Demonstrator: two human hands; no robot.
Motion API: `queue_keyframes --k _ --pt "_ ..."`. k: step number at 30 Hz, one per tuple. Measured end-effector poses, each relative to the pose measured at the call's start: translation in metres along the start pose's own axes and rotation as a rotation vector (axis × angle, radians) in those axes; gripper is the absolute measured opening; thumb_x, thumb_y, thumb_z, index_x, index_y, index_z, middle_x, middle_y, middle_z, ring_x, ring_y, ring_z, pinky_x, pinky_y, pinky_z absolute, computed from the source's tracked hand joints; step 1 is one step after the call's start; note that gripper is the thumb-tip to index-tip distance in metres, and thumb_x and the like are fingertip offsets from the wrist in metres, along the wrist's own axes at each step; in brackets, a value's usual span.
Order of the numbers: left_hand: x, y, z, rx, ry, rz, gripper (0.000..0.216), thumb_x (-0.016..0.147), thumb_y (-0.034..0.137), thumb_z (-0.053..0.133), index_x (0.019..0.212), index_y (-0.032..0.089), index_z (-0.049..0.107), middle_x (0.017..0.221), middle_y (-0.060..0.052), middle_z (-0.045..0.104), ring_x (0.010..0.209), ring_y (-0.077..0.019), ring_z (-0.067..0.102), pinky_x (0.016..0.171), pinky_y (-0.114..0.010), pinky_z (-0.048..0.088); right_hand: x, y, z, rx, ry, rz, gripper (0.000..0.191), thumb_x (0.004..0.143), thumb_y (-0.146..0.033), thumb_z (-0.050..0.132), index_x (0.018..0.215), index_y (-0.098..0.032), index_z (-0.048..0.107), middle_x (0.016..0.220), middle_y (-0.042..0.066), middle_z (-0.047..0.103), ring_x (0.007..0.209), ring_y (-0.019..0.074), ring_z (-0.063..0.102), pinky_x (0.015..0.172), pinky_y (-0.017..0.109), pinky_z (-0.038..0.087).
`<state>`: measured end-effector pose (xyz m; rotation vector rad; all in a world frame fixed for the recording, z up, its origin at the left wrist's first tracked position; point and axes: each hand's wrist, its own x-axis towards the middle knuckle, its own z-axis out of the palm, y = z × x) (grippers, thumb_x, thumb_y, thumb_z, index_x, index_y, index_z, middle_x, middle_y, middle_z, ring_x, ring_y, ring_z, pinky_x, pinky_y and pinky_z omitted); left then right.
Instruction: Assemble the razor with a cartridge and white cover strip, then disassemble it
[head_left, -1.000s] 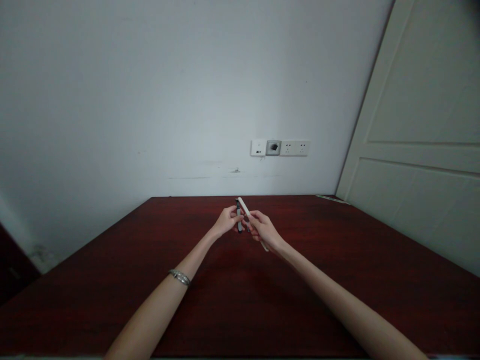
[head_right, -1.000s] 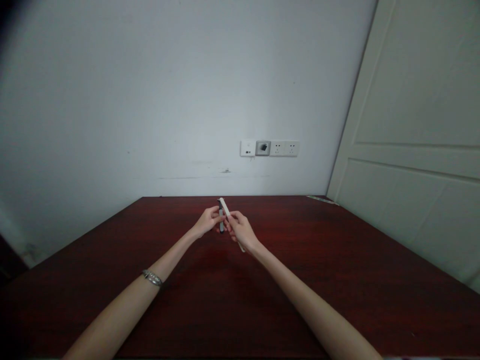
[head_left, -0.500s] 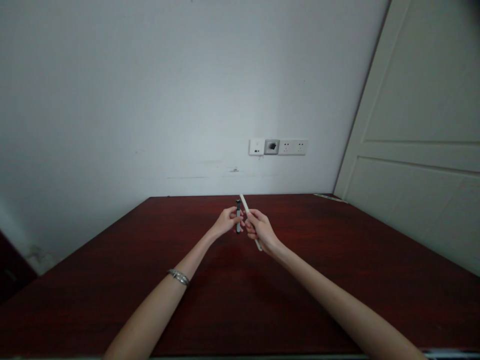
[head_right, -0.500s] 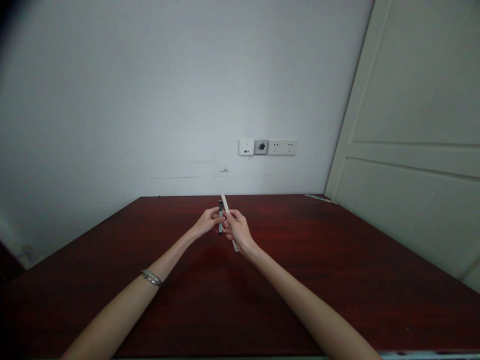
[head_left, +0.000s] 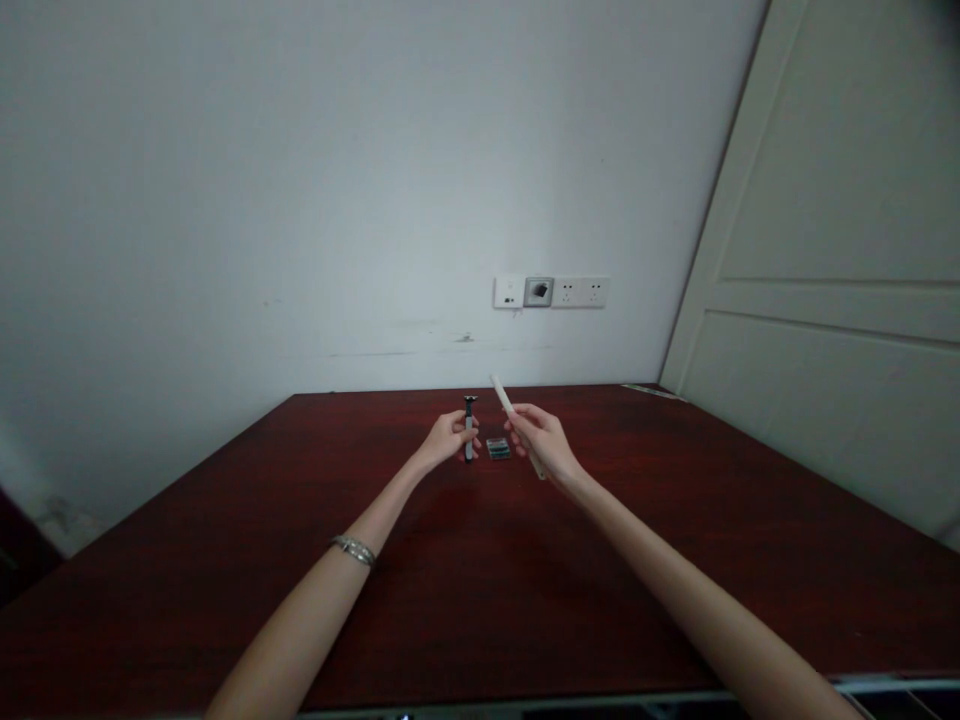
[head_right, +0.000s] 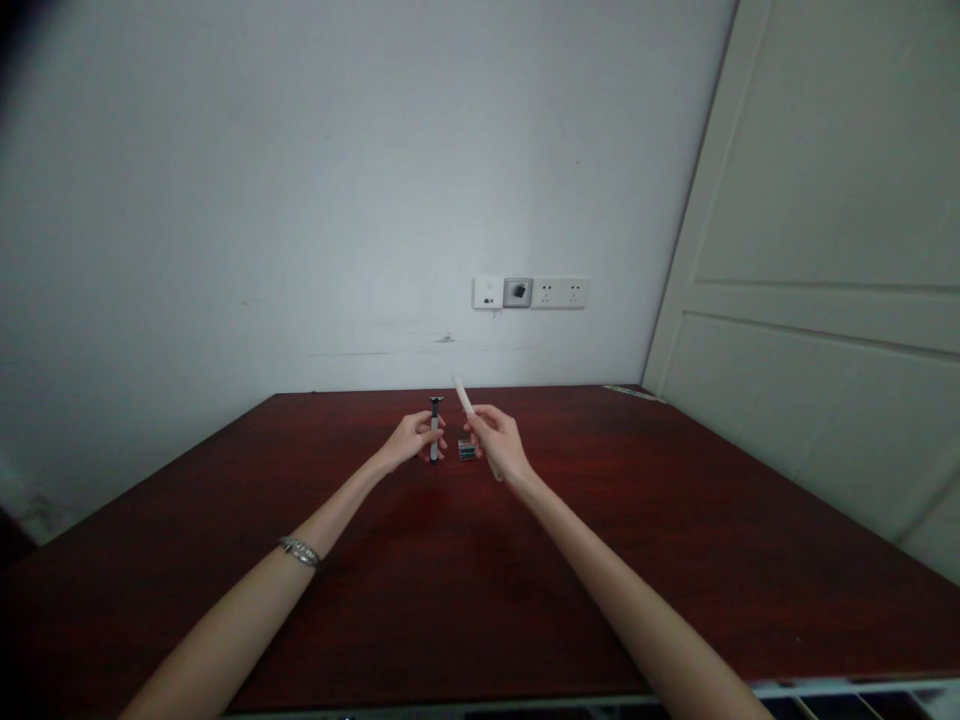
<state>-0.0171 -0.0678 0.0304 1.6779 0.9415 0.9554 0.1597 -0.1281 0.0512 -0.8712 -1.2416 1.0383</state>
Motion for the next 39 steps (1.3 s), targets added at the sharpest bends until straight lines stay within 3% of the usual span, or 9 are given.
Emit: queue_keyframes --k 6,10,14,23,39 --pt "0.0 0.001 -0.005 0.024 0.048 -0.015 0.02 0.077 0.023 0.056 0.093 0.014 0.048 0.068 -0.006 0.066 0.051 -0.0149 0.064 0.039 -0.017 0.044 0.024 0.021 -0.05 -0.355 0.006 -0.038 0.033 0.059 -0.036 0.07 0.083 -0.013 0.067 0.069 0.003 0.064 0.059 0.0119 0.053 0.058 0.027 0.044" --pt "-0.002 0.002 -0.007 0.024 0.062 -0.012 0.018 0.078 0.021 0.055 0.094 0.014 0.048 0.068 -0.006 0.065 0.052 -0.0158 0.064 0.039 -0.017 0.044 0.029 0.041 -0.068 -0.586 -0.212 -0.1 0.026 0.063 -0.032 0.067 0.081 -0.015 0.07 0.075 0.004 0.067 0.068 0.0151 0.056 0.066 0.029 0.044" --pt "-0.001 0.001 -0.007 0.02 0.061 -0.006 0.019 0.078 0.023 0.056 0.093 0.014 0.048 0.068 -0.006 0.065 0.053 -0.0163 0.065 0.039 -0.017 0.044 0.034 0.052 -0.077 -0.794 -0.405 -0.093 0.02 0.062 -0.025 0.067 0.079 -0.016 0.072 0.075 0.003 0.066 0.068 0.0151 0.056 0.064 0.027 0.043" --pt "0.001 -0.003 -0.006 0.012 0.024 0.008 0.02 0.078 0.024 0.056 0.093 0.014 0.048 0.068 -0.005 0.066 0.053 -0.0163 0.065 0.039 -0.018 0.044 0.034 0.075 -0.08 -0.875 -0.6 -0.181 0.022 0.071 -0.029 0.065 0.088 -0.018 0.073 0.085 0.006 0.064 0.077 0.0169 0.058 0.072 0.027 0.043" --pt "-0.001 -0.001 -0.005 0.028 0.025 -0.007 0.017 0.079 0.02 0.054 0.093 0.014 0.048 0.068 -0.007 0.066 0.053 -0.0174 0.065 0.039 -0.018 0.045 0.028 0.078 -0.085 -0.868 -0.609 -0.247 0.034 0.077 -0.04 0.06 0.103 -0.019 0.068 0.093 0.008 0.061 0.085 0.0178 0.057 0.079 0.03 0.043"
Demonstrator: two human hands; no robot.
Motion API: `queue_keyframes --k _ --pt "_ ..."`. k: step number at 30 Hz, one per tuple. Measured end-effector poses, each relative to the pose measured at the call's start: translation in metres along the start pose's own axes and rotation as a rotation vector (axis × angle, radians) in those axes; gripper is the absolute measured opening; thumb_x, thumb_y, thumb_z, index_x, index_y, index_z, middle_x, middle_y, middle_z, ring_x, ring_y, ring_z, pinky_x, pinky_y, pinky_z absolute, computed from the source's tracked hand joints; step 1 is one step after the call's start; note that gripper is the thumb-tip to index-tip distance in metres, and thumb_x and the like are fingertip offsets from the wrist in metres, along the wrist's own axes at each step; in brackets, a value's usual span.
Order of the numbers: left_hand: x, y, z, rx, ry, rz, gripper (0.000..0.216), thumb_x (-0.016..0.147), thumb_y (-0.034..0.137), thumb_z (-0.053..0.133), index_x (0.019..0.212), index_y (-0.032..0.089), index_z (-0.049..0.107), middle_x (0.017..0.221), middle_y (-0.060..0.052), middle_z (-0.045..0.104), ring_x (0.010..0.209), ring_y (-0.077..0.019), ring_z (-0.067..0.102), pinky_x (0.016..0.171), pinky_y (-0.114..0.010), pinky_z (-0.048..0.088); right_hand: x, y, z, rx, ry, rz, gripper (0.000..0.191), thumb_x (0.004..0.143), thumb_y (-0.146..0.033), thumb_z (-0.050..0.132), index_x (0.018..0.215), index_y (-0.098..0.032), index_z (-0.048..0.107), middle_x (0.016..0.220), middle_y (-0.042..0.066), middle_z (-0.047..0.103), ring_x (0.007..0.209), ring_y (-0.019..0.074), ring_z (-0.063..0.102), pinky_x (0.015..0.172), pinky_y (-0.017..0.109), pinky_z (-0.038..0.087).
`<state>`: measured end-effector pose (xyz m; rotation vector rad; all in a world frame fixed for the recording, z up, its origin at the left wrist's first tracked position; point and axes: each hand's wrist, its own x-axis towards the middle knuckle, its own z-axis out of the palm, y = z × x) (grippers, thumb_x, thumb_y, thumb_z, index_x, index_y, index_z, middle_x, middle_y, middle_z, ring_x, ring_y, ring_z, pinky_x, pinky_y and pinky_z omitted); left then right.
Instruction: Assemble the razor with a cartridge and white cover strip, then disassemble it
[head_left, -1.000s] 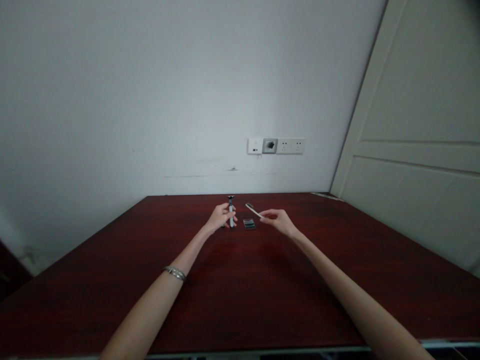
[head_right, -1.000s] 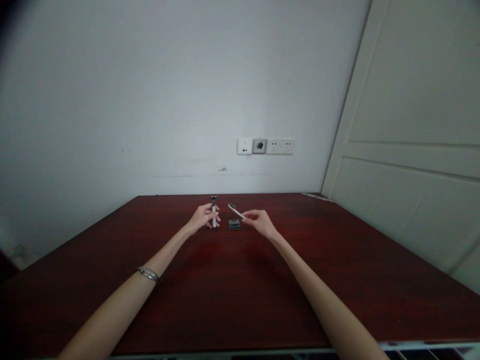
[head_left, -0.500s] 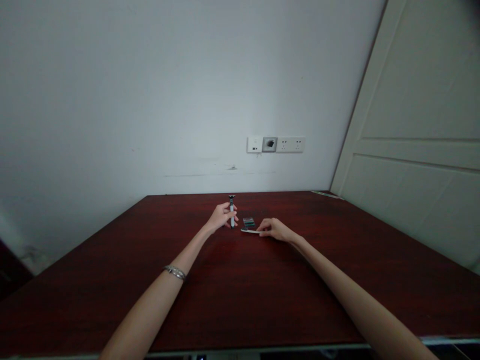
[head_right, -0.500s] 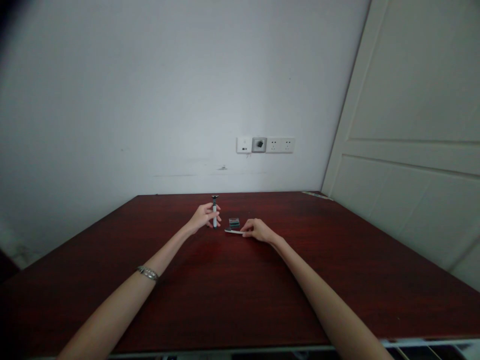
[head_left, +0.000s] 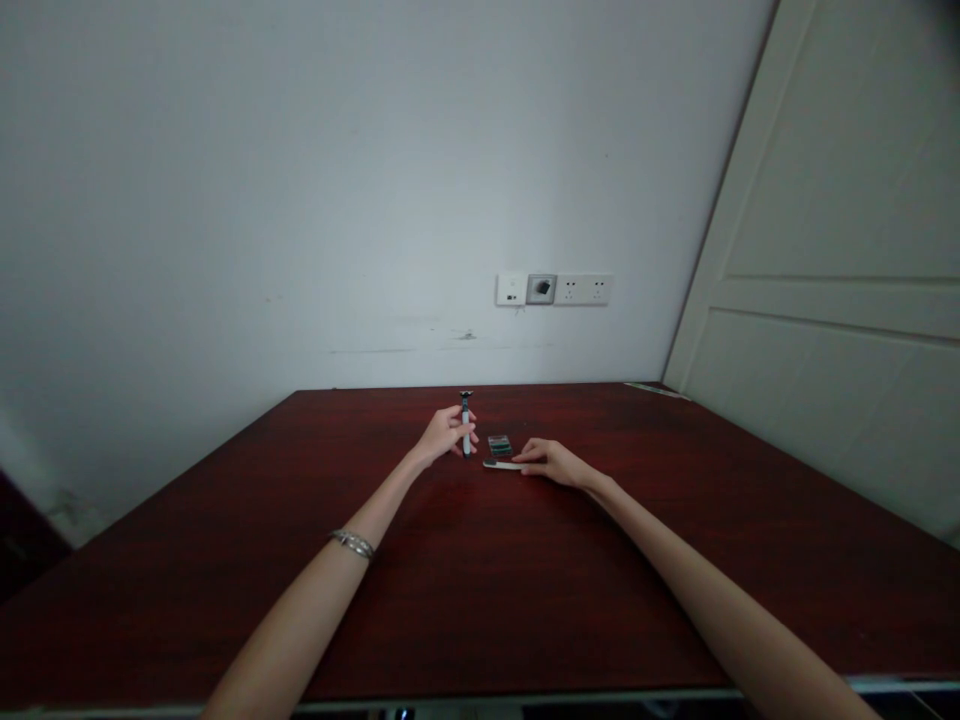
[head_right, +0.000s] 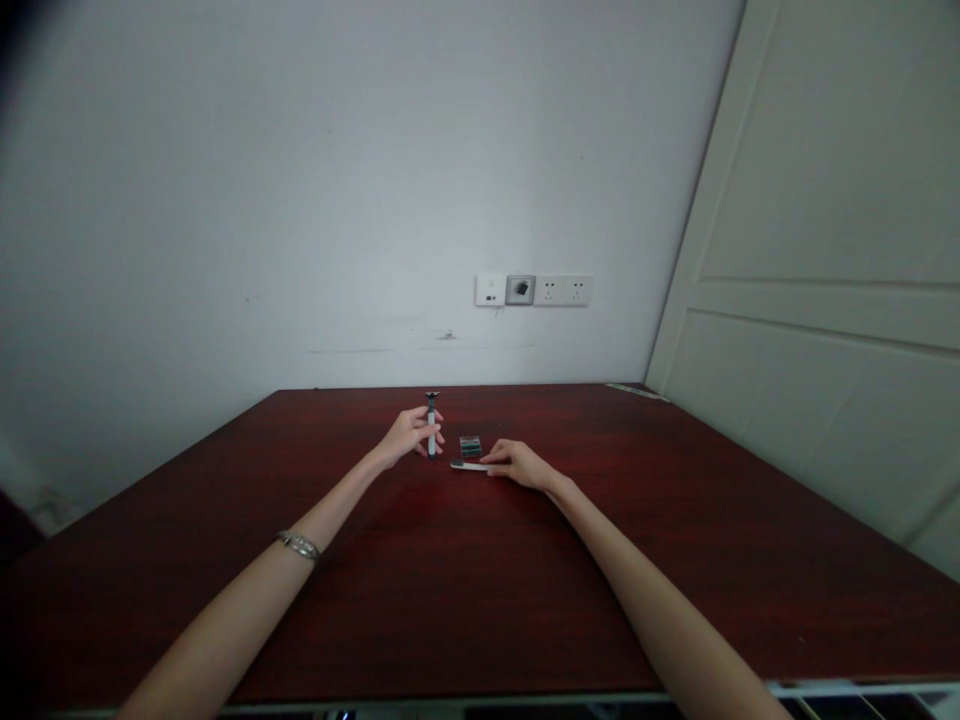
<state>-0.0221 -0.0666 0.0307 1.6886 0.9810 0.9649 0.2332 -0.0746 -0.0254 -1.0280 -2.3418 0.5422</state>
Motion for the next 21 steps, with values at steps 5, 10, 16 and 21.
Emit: queue_keyframes --k 5,10,16,21 --pt "0.0 -0.001 0.0 0.0 -0.002 -0.009 0.017 0.079 0.019 0.054 0.093 0.014 0.048 0.068 -0.007 0.066 0.053 -0.0175 0.065 0.039 -0.019 0.045 0.004 -0.002 -0.01 0.023 0.061 0.031 0.034 0.072 -0.04 0.064 0.097 -0.018 0.07 0.091 0.007 0.064 0.083 0.0177 0.059 0.077 0.029 0.044" --pt "0.001 -0.002 0.001 -0.005 0.006 -0.025 0.018 0.078 0.021 0.055 0.093 0.014 0.048 0.066 -0.006 0.065 0.05 -0.0168 0.064 0.038 -0.018 0.044 0.024 -0.002 -0.022 -0.023 0.171 0.048 0.022 0.075 -0.033 0.061 0.086 -0.017 0.073 0.083 0.005 0.068 0.076 0.0161 0.061 0.073 0.026 0.044" --pt "0.002 -0.004 0.001 -0.008 -0.006 -0.022 0.02 0.077 0.023 0.056 0.093 0.014 0.048 0.066 -0.006 0.066 0.05 -0.017 0.064 0.039 -0.019 0.044 0.05 -0.006 -0.015 -0.203 0.133 0.081 0.019 0.076 -0.024 0.057 0.082 -0.018 0.074 0.079 0.004 0.069 0.073 0.0149 0.06 0.068 0.021 0.042" --pt "0.002 -0.004 0.001 -0.007 -0.014 -0.032 0.017 0.078 0.019 0.054 0.092 0.014 0.048 0.066 -0.005 0.065 0.051 -0.0175 0.064 0.038 -0.019 0.045 0.063 -0.005 -0.006 -0.294 0.073 0.1 0.018 0.076 -0.022 0.057 0.083 -0.018 0.073 0.083 0.005 0.069 0.076 0.015 0.06 0.07 0.02 0.042"
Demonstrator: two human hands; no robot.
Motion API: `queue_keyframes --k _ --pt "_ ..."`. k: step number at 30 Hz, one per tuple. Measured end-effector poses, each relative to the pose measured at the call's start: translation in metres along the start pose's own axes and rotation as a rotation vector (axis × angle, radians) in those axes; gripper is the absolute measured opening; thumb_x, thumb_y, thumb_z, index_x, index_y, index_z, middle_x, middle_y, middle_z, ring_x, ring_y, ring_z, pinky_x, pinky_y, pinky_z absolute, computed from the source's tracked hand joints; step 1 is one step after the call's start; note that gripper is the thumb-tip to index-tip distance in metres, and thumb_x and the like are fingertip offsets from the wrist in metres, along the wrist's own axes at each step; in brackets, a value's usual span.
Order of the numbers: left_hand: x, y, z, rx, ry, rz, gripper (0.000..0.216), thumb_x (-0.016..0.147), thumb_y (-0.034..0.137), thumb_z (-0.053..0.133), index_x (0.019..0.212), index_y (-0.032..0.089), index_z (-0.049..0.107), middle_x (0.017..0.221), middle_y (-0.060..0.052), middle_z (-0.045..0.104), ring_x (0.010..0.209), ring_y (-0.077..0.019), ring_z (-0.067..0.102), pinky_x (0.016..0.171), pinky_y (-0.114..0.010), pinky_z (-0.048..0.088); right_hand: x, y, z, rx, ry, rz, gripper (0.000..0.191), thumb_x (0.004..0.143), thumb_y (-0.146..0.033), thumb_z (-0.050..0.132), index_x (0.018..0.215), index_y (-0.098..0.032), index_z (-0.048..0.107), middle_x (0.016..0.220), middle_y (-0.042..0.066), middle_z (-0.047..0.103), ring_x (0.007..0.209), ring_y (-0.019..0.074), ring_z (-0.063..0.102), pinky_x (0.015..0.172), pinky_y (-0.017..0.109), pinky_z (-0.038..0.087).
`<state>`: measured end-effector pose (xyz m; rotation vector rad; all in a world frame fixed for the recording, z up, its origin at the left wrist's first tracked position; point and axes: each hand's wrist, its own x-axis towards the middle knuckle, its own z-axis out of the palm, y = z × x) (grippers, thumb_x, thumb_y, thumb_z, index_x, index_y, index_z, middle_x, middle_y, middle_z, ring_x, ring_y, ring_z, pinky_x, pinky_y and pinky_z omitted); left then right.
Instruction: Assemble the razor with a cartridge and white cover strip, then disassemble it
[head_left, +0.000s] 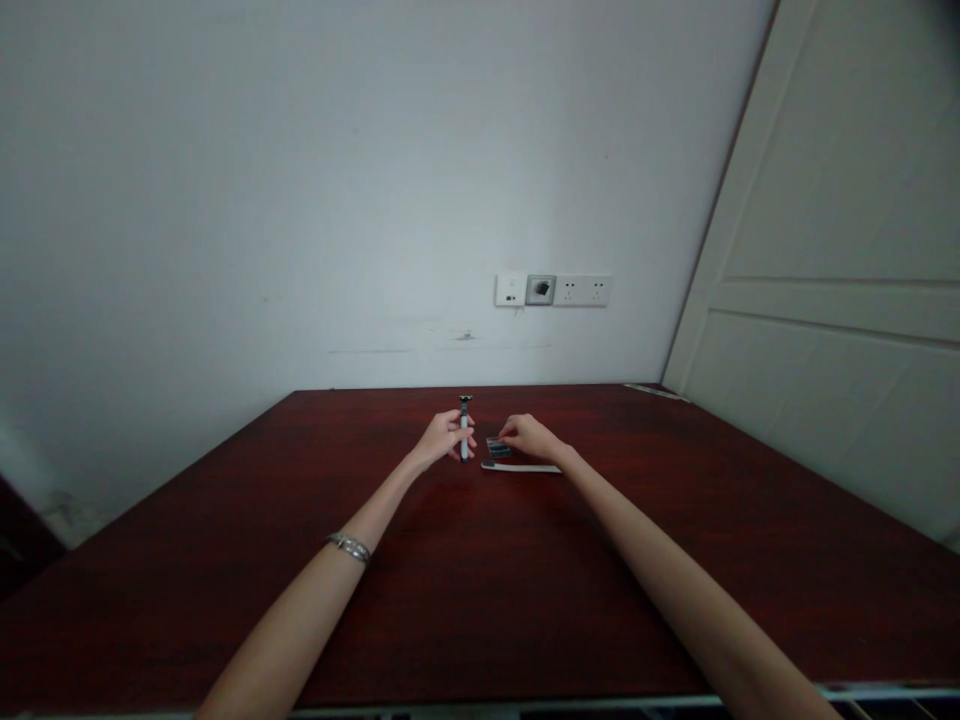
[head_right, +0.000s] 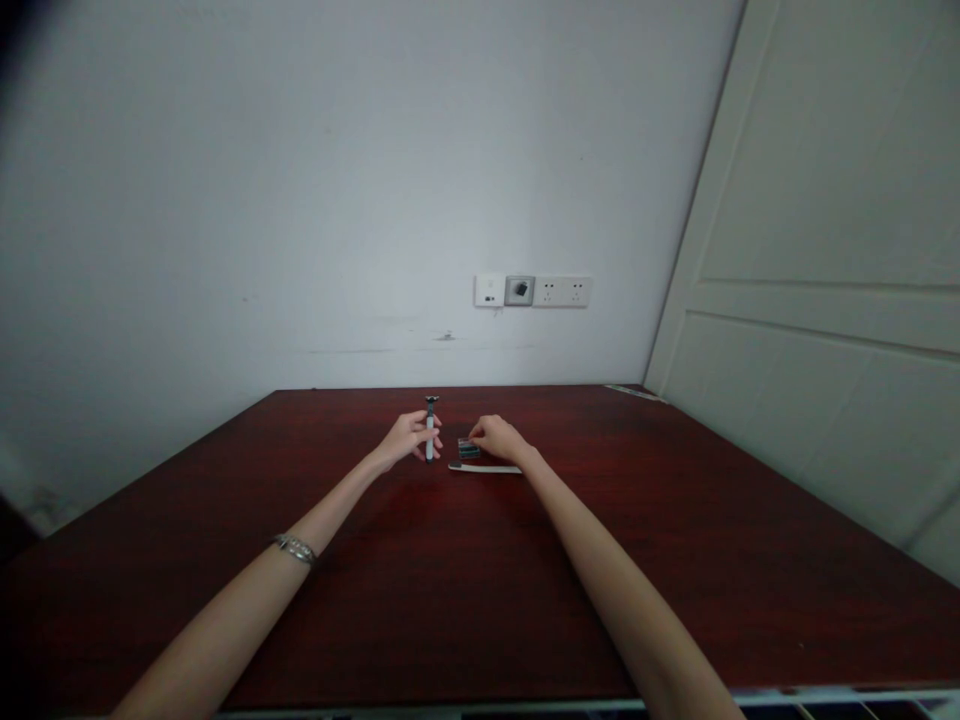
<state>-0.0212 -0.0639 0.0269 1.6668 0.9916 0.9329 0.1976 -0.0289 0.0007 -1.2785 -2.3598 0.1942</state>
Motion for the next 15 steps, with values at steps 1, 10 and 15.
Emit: queue_keyframes --k 1,10,15 --pt "-0.0002 0.0003 0.0001 -0.002 -0.001 -0.001 0.016 0.078 0.019 0.054 0.092 0.014 0.048 0.066 -0.005 0.065 0.051 -0.0173 0.064 0.038 -0.019 0.045 0.0013 0.0001 0.0011 -0.009 -0.003 -0.007 0.019 0.076 -0.022 0.056 0.083 -0.018 0.073 0.085 0.005 0.068 0.077 0.015 0.06 0.071 0.02 0.042" --pt "-0.0018 0.0018 0.0002 -0.014 0.004 0.003 0.017 0.078 0.018 0.056 0.092 0.014 0.048 0.065 -0.005 0.065 0.05 -0.015 0.064 0.039 -0.016 0.044 0.0022 0.0008 0.006 -0.052 -0.063 -0.017 0.019 0.079 -0.022 0.056 0.088 -0.019 0.073 0.094 0.006 0.065 0.082 0.015 0.058 0.075 0.021 0.041" --pt "-0.0016 0.0014 0.0003 -0.01 0.019 0.007 0.017 0.078 0.02 0.056 0.092 0.013 0.048 0.066 -0.006 0.066 0.05 -0.015 0.064 0.04 -0.017 0.044 0.0004 -0.0048 0.0046 -0.07 -0.062 -0.034 0.02 0.08 -0.023 0.055 0.087 -0.018 0.072 0.092 0.006 0.065 0.082 0.015 0.058 0.075 0.02 0.041"
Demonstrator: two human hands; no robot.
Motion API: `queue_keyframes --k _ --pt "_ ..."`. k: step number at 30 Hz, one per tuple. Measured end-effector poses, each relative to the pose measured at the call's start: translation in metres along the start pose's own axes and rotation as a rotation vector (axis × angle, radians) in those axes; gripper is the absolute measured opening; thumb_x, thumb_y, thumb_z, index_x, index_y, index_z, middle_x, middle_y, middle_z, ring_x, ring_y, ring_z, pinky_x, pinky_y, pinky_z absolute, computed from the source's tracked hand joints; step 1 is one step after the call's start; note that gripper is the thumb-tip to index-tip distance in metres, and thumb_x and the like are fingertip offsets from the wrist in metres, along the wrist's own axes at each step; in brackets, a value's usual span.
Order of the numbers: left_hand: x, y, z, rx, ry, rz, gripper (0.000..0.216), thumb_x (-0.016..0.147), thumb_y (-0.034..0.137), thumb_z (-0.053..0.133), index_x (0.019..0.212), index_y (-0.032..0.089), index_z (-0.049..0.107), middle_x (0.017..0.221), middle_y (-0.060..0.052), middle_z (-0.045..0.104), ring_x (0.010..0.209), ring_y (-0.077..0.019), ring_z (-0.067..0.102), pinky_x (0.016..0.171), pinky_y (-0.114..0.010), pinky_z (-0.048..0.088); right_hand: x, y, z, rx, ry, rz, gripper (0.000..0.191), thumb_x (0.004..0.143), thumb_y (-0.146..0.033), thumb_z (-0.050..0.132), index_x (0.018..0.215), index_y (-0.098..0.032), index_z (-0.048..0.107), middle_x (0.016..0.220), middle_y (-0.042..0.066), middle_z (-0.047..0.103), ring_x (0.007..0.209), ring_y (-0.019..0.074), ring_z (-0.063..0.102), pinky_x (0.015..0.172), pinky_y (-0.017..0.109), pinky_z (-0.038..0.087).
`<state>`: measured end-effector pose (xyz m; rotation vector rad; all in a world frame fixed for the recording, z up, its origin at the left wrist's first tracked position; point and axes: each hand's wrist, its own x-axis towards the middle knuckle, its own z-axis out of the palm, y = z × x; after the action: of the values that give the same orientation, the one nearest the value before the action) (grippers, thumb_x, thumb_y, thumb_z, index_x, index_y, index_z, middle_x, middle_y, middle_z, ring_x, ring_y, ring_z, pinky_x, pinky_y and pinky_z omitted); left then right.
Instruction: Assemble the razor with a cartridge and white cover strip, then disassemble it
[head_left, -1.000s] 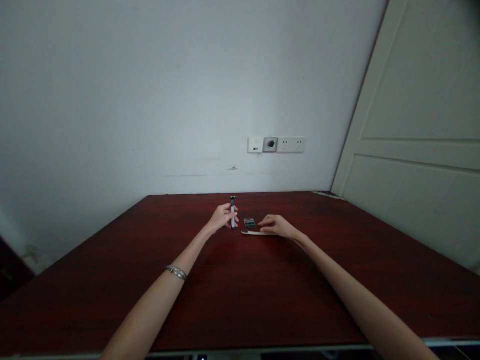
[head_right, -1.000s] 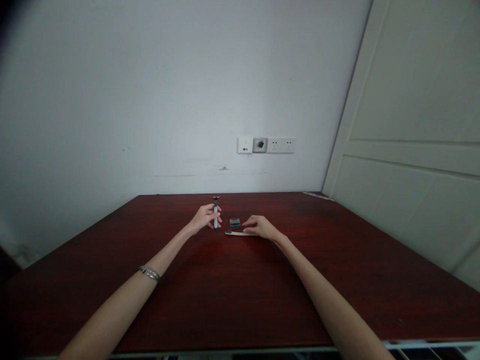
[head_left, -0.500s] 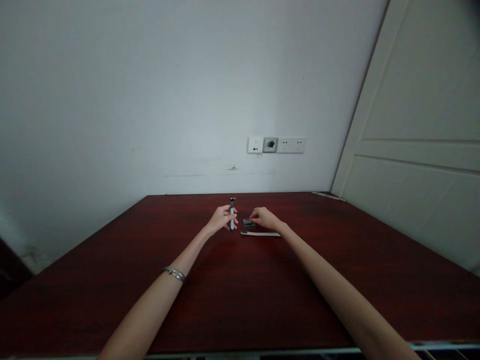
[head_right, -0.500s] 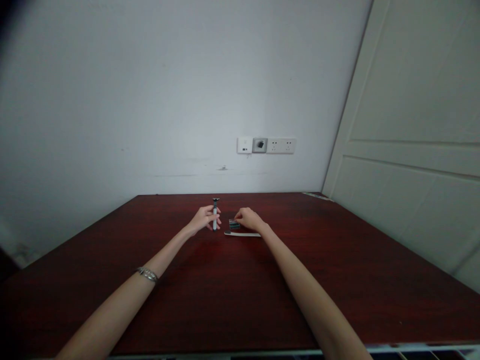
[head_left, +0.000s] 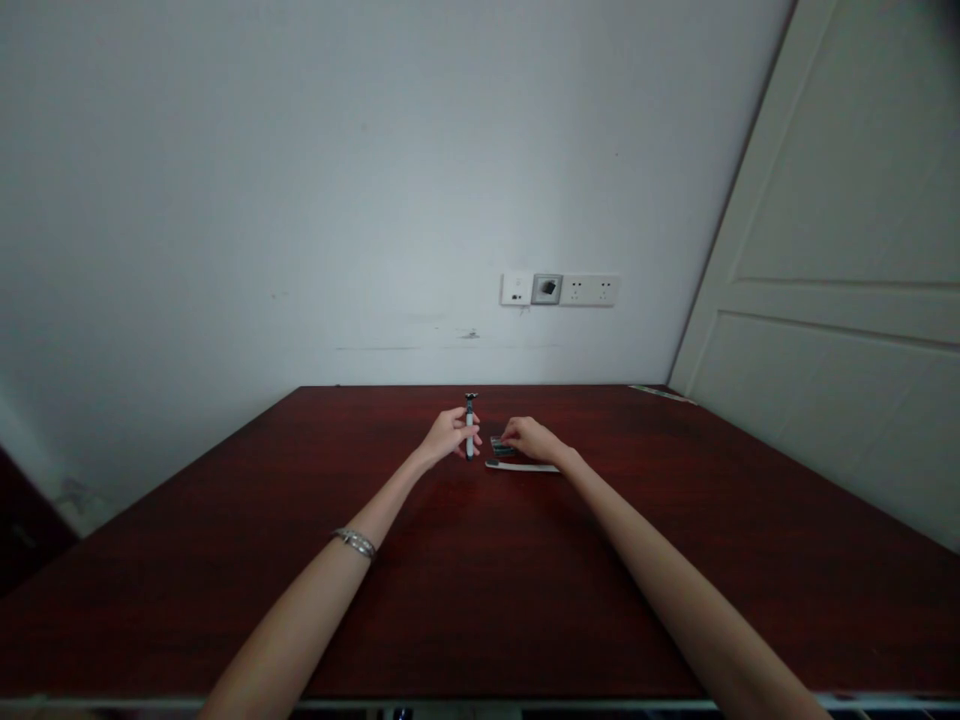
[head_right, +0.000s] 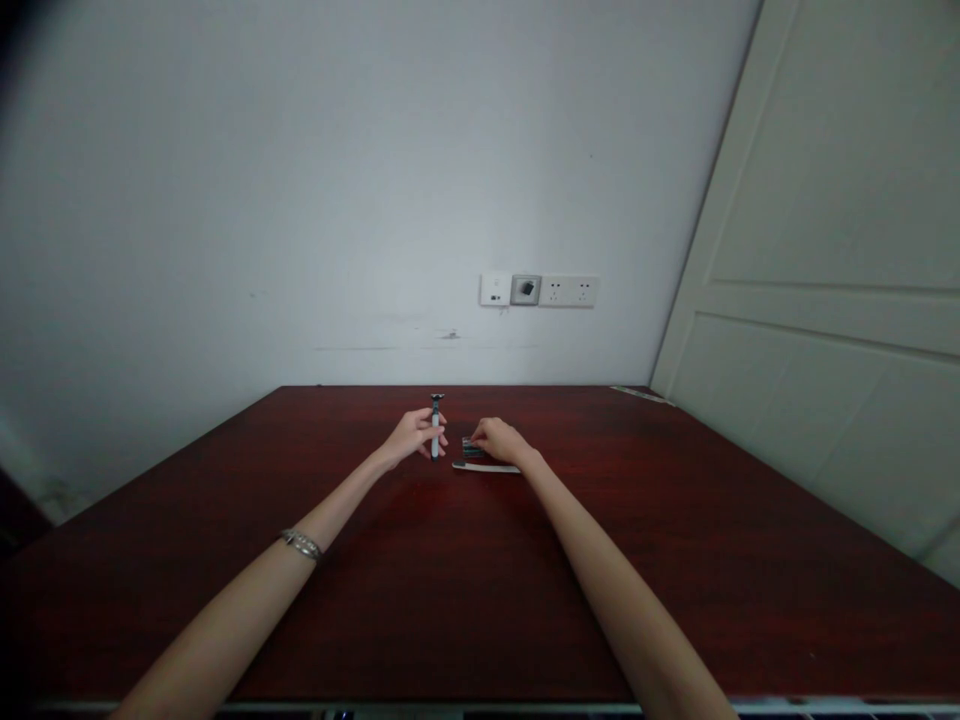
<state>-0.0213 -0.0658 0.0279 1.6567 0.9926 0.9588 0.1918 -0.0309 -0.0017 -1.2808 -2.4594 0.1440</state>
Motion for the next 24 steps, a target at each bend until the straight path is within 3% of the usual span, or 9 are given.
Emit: queue_keyframes --k 24 --pt "0.001 -0.001 0.0 -0.012 0.003 0.011 0.017 0.078 0.021 0.058 0.091 0.013 0.049 0.066 -0.006 0.066 0.05 -0.0147 0.064 0.039 -0.016 0.044 -0.003 -0.02 -0.003 -0.19 -0.067 0.116 0.019 0.084 -0.028 0.051 0.089 -0.023 0.069 0.101 0.006 0.063 0.091 0.0182 0.058 0.069 0.022 0.04"
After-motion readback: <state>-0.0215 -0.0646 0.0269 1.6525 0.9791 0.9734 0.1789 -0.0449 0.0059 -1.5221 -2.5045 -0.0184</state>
